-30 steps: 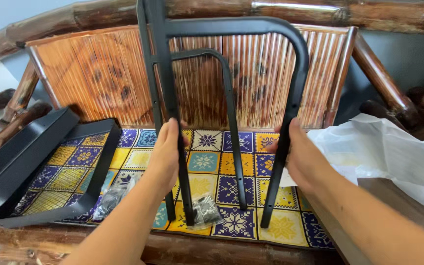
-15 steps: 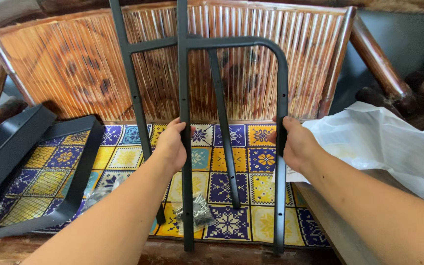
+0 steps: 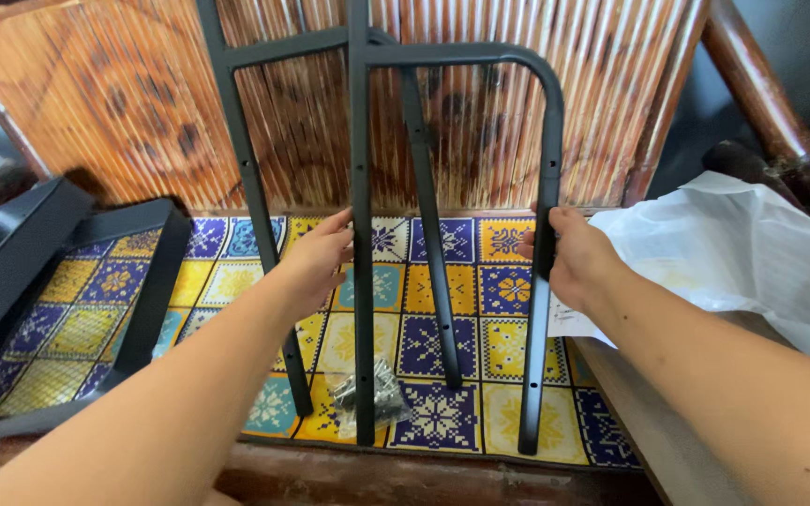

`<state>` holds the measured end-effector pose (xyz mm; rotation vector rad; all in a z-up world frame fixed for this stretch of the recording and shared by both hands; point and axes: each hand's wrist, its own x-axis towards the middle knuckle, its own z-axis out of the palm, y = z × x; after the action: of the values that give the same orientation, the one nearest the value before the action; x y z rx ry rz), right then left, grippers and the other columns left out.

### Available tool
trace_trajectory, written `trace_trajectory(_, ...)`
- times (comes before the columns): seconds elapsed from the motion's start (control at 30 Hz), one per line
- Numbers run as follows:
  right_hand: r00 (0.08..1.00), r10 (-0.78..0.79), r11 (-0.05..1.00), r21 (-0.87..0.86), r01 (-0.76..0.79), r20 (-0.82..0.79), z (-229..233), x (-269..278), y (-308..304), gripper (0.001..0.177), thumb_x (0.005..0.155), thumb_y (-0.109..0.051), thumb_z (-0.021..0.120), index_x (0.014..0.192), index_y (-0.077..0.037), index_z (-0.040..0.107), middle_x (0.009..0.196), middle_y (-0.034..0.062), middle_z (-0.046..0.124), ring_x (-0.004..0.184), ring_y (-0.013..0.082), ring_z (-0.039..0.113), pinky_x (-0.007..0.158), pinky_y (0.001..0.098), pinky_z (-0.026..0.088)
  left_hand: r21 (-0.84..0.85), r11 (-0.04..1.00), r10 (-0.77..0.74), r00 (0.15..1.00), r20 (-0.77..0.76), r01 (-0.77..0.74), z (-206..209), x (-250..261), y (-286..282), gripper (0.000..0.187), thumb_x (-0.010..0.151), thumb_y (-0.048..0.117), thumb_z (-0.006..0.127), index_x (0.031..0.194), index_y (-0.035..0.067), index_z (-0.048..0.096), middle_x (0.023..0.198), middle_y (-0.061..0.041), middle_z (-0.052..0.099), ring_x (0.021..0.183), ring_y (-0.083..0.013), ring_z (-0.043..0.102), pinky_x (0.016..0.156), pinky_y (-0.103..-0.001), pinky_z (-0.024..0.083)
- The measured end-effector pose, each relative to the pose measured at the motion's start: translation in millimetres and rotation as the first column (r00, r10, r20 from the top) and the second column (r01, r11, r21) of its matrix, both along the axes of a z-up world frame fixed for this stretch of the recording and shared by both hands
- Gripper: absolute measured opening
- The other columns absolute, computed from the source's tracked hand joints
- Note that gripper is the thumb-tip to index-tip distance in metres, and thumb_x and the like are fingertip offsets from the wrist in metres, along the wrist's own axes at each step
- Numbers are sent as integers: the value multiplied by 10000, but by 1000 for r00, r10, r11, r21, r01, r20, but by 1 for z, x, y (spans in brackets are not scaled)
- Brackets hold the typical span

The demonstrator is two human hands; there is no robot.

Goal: The person assembles a metal shelving unit by connecting two side frames and inserting a wire mesh shelf. They handle the metal frame parts, a plastic bag of screws, and an instruction sheet, then place the shelf into the frame.

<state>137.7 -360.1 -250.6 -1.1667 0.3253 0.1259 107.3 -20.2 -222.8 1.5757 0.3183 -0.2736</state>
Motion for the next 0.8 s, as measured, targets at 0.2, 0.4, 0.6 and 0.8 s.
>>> trace_trajectory(0.2,999,28,984,-173,-34,-37,4,-16,-6,231,1052,-310,462,1230,-199,560,1007,48,642,915,179,604,821,387,490,194,967,146,983,110,-165,-33,-63,107,434,959,235,581,1387,181,630,1198,12,755,1095,-130,683,870,-316,487)
trace_trajectory(0.4,890,-315,613,-646,455,329,-5,-62,12,342,971,-295,662,1262,-129,592,1083,39,647,1019,211,628,896,370,498,622,751,253,967,39,-222,-98,-115,175,321,928,109,594,1192,149,771,922,-98,750,771,-233,660,630,-337,512)
trace_trajectory(0.6,781,0,466,-691,553,625,-14,-116,32,362,873,-74,711,1228,-86,639,1127,123,616,1054,260,584,907,383,482,312,932,-72,937,-343,186,-172,-123,119,391,836,146,716,1210,257,731,858,-16,785,712,-116,694,624,-291,556)
trace_trajectory(0.8,880,121,513,-788,341,459,-6,-148,47,259,858,-80,682,1114,-116,698,1059,104,622,970,208,619,812,346,512,468,882,70,964,-255,60,-202,-134,49,324,862,184,757,1180,232,791,809,-32,748,694,-135,644,634,-301,531)
